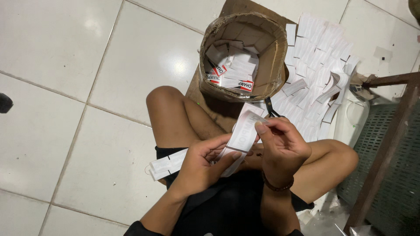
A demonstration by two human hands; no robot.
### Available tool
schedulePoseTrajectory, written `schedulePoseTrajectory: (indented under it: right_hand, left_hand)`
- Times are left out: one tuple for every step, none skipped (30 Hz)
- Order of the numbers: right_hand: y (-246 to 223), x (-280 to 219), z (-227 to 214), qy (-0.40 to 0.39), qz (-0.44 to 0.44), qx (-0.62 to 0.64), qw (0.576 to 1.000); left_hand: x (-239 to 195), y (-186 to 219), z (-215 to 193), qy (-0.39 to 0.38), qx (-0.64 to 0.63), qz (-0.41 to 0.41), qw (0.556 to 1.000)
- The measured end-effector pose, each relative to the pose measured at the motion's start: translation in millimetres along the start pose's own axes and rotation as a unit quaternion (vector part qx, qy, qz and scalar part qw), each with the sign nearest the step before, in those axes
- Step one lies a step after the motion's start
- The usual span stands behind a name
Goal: The person sits cross-legged on the floor and uses scissors to cut long strips of white paper into smaller rectangular pieces. They hold the paper strips in their left hand and cut them with their right hand, occasionally dropping the cut pieces into a cardboard box placed nearby.
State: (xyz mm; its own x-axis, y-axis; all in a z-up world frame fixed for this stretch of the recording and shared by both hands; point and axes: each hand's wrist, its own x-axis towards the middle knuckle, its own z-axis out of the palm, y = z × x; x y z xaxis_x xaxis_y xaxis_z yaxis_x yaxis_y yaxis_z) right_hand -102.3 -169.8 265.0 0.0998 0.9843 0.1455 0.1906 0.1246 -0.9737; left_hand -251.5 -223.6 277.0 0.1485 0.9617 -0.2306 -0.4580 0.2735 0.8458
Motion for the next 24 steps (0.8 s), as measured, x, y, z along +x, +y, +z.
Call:
schedulePoseTrajectory:
  right_hand:
    - [1.7, -0.3, -0.6, 0.006, 0.0, 0.001, 1.0]
    - [3.3, -0.5, -0.8, 0.012, -0.001, 0.002, 1.0]
    - [4.6, -0.6, -0.9, 0.012, -0.001, 0.002, 1.0]
    - [5.9, -0.8, -1.4, 0.015, -0.001, 0.002, 1.0]
    - [7.3, -0.9, -1.9, 0.018, -0.001, 0.003, 1.0]
    - [6.3, -1.1, -1.8, 0.019, -0.001, 0.003, 1.0]
    - [5.3, -1.4, -1.7, 0.023, 0.0, -0.011, 1.0]
    - [4.3, -1.8, -1.7, 0.026, 0.0, -0.024, 0.999]
    - [4.7, -2.5, -2.4, 0.026, 0.001, -0.025, 0.999]
    - [5.1, -3.0, -2.8, 0.026, 0.004, -0.018, 0.999]
    - [5.5, -3.4, -3.3, 0.026, 0.008, -0.011, 1.0]
    - [7.4, -3.8, -4.7, 0.027, 0.008, -0.011, 1.0]
    - [9.4, -4.3, -6.1, 0.028, 0.008, -0.018, 0.999]
    - [11.3, -4.8, -7.6, 0.029, 0.008, -0.025, 0.999]
    - [10.4, -5.3, -7.6, 0.029, 0.009, -0.025, 0.999]
    - [9.6, -5.3, -7.3, 0.03, 0.01, -0.021, 0.999]
    - [8.7, -5.4, -7.0, 0.031, 0.011, -0.018, 0.999]
    - [8.7, -5.4, -7.6, 0.032, 0.011, -0.018, 0.999]
    - [8.7, -5.4, -8.1, 0.035, 0.005, -0.033, 0.999]
    - [8.7, -5.1, -8.5, 0.039, -0.001, -0.048, 0.998]
    - [8.9, -5.0, -8.7, 0.039, -0.001, -0.047, 0.998]
    - [9.1, -5.1, -8.7, 0.036, -0.001, -0.039, 0.999]
    - [9.3, -5.1, -8.9, 0.032, 0.0, -0.03, 0.999]
    - [10.4, -5.6, -9.5, 0.033, 0.0, -0.029, 0.999]
  left_hand:
    - [0.2, 0.2, 0.3, -0.003, 0.004, -0.006, 1.0]
    - [0.4, 0.6, 0.3, -0.006, 0.008, -0.011, 1.0]
    - [0.5, 0.7, 0.6, -0.006, 0.008, -0.011, 1.0]
    - [0.7, 0.5, 1.0, 0.001, 0.007, -0.019, 1.0]
    - [0.9, 0.3, 1.5, 0.008, 0.007, -0.027, 1.0]
    - [1.3, 0.7, 1.6, 0.008, 0.007, -0.028, 1.0]
    - [1.7, 1.1, 1.7, 0.004, 0.011, -0.02, 1.0]
    - [1.8, 1.4, 1.9, 0.001, 0.015, -0.012, 1.0]
    - [2.0, 1.9, 2.5, 0.001, 0.015, -0.012, 1.0]
    - [2.5, 2.5, 2.9, -0.001, 0.016, -0.007, 1.0]
    - [3.0, 3.1, 3.4, -0.003, 0.018, -0.002, 1.0]
    - [3.0, 3.1, 3.4, -0.003, 0.018, -0.003, 1.0]
    - [3.0, 3.0, 3.4, -0.007, 0.01, -0.012, 1.0]
    - [2.9, 2.8, 3.5, -0.01, 0.002, -0.021, 1.0]
    - [2.8, 4.2, 3.9, -0.01, 0.002, -0.021, 1.0]
    - [3.0, 5.6, 4.1, -0.01, 0.006, -0.022, 1.0]
    - [3.2, 7.1, 4.3, -0.009, 0.01, -0.024, 1.0]
    - [3.3, 7.4, 5.0, -0.009, 0.01, -0.024, 1.0]
    - [3.3, 7.6, 5.7, -0.008, 0.008, -0.017, 1.0]
    - [3.6, 8.0, 6.2, -0.007, 0.007, -0.01, 1.0]
    - [3.7, 6.4, 6.4, -0.008, 0.007, -0.01, 1.0]
    - [3.6, 4.9, 6.6, -0.006, -0.001, -0.011, 1.0]
    - [3.4, 3.4, 6.8, -0.004, -0.009, -0.013, 1.0]
    - [3.0, 1.0, 6.2, -0.005, -0.008, -0.013, 1.0]
